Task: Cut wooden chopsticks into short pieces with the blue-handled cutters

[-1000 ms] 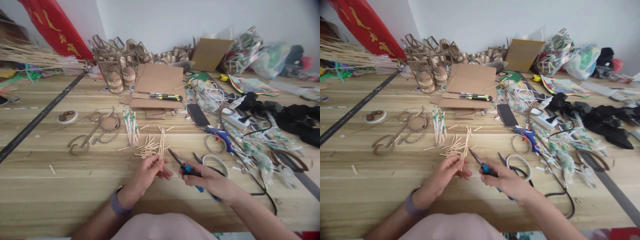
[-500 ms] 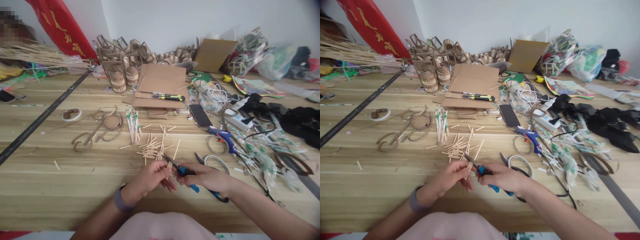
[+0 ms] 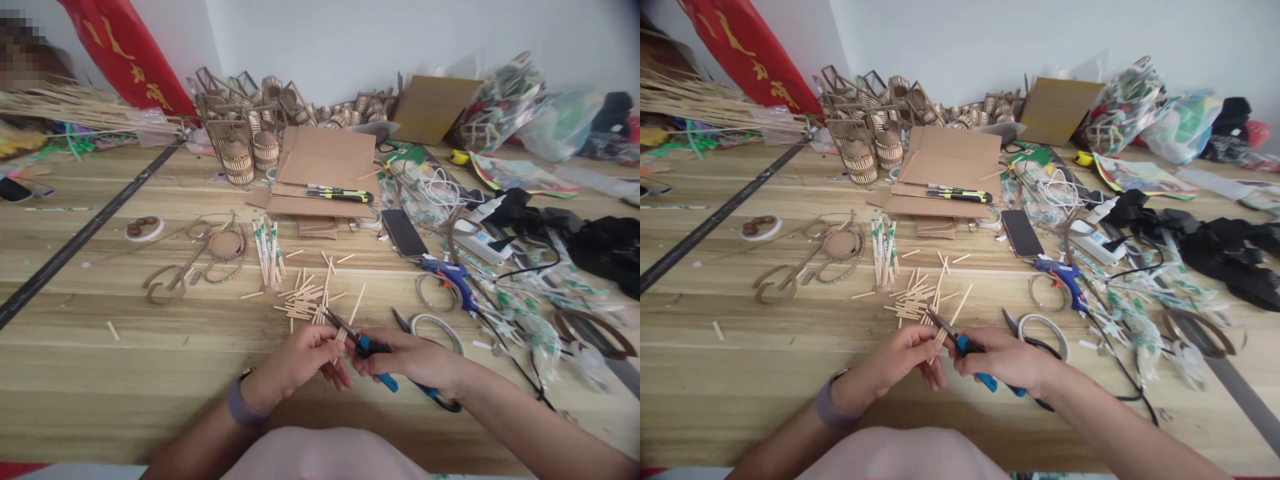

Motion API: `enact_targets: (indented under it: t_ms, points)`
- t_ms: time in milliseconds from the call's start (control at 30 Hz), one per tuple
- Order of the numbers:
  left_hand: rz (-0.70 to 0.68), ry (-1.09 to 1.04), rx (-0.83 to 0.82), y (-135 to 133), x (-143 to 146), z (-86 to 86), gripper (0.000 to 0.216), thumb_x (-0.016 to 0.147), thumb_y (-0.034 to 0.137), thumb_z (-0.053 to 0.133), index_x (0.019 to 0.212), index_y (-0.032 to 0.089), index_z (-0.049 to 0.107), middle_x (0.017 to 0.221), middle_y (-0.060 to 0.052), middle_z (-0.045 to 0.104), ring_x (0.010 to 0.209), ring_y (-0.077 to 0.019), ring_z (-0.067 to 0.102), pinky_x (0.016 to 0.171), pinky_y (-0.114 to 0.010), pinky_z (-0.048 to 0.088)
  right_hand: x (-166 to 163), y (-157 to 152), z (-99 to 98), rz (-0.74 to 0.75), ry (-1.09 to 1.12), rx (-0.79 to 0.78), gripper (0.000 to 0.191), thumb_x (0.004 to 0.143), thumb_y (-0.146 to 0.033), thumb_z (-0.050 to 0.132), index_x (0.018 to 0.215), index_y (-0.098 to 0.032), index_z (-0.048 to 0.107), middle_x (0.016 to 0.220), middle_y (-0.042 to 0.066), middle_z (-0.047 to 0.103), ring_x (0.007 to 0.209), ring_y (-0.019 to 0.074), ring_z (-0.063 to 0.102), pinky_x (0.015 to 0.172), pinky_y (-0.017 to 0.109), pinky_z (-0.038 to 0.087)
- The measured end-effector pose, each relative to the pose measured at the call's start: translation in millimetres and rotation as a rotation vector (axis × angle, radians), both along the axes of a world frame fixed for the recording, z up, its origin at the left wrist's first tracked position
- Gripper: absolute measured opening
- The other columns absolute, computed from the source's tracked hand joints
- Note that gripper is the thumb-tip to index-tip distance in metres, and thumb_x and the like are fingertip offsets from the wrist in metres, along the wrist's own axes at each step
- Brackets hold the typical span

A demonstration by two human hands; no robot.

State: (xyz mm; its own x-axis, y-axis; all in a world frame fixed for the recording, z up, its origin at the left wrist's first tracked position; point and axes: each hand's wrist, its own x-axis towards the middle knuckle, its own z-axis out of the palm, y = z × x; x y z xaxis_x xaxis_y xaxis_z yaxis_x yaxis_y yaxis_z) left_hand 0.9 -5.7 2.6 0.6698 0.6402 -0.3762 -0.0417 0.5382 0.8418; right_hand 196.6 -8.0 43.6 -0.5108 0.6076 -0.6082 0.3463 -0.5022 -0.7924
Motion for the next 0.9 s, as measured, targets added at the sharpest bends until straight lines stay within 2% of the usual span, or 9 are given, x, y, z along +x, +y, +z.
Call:
enact_targets:
  t_ms: [233, 400, 533, 733, 900]
  points:
    - [-0.012, 0.016, 0.004, 0.3, -0.7, -4.1, 0.051, 0.074, 0.063, 0.063, 0.083, 0.013, 0.062, 0.057, -0.002, 0.063, 0.049, -0.0129, 0.059, 0.052, -0.024, 0.046, -1.3, -1.7, -7.5, 0.039, -0.075, 0.115, 0.017, 0.065, -0.026, 0.057, 0.080, -0.019, 0.054, 0.069, -0.002, 0.052, 0.064, 0.0135, 0.047, 0.057, 0.025, 0.038]
    - [-0.018, 0.031, 0.039, 0.9, -1.8, -3.0, 0.051, 0.076, 0.063, 0.060, 0.084, 0.012, 0.063, 0.056, -0.002, 0.062, 0.048, -0.0120, 0.056, 0.052, -0.024, 0.044, -1.3, -2.5, -13.3, 0.075, -0.164, 0.316, 0.013, 0.062, -0.021, 0.050, 0.075, -0.019, 0.053, 0.069, -0.002, 0.050, 0.063, 0.0137, 0.045, 0.055, 0.024, 0.036]
    - [-0.011, 0.029, 0.064, 0.6, -1.9, -2.9, 0.051, 0.077, 0.063, 0.060, 0.084, 0.013, 0.063, 0.056, -0.001, 0.061, 0.048, -0.0115, 0.056, 0.052, -0.023, 0.044, -0.8, -4.8, -15.3, 0.082, -0.189, 0.393, 0.009, 0.065, -0.018, 0.048, 0.074, -0.019, 0.052, 0.069, -0.002, 0.050, 0.063, 0.0135, 0.046, 0.056, 0.024, 0.036]
    - [-0.028, 0.022, 0.084, 1.0, -1.6, -0.9, 0.057, 0.077, 0.069, 0.056, 0.087, 0.013, 0.062, 0.056, -0.001, 0.059, 0.050, -0.0116, 0.055, 0.053, -0.023, 0.044, 1.2, -4.4, -16.4, 0.086, -0.201, 0.373, 0.007, 0.070, -0.018, 0.050, 0.077, -0.018, 0.053, 0.071, -0.001, 0.050, 0.065, 0.0136, 0.045, 0.058, 0.025, 0.036]
    - [-0.051, 0.014, 0.105, 2.3, -3.3, 4.8, 0.056, 0.078, 0.069, 0.054, 0.086, 0.013, 0.060, 0.057, 0.000, 0.059, 0.050, -0.0107, 0.054, 0.054, -0.023, 0.043, 0.7, -2.8, -12.5, 0.058, -0.021, 0.176, 0.012, 0.073, -0.025, 0.058, 0.082, -0.018, 0.053, 0.074, -0.001, 0.053, 0.068, 0.0143, 0.048, 0.061, 0.026, 0.040]
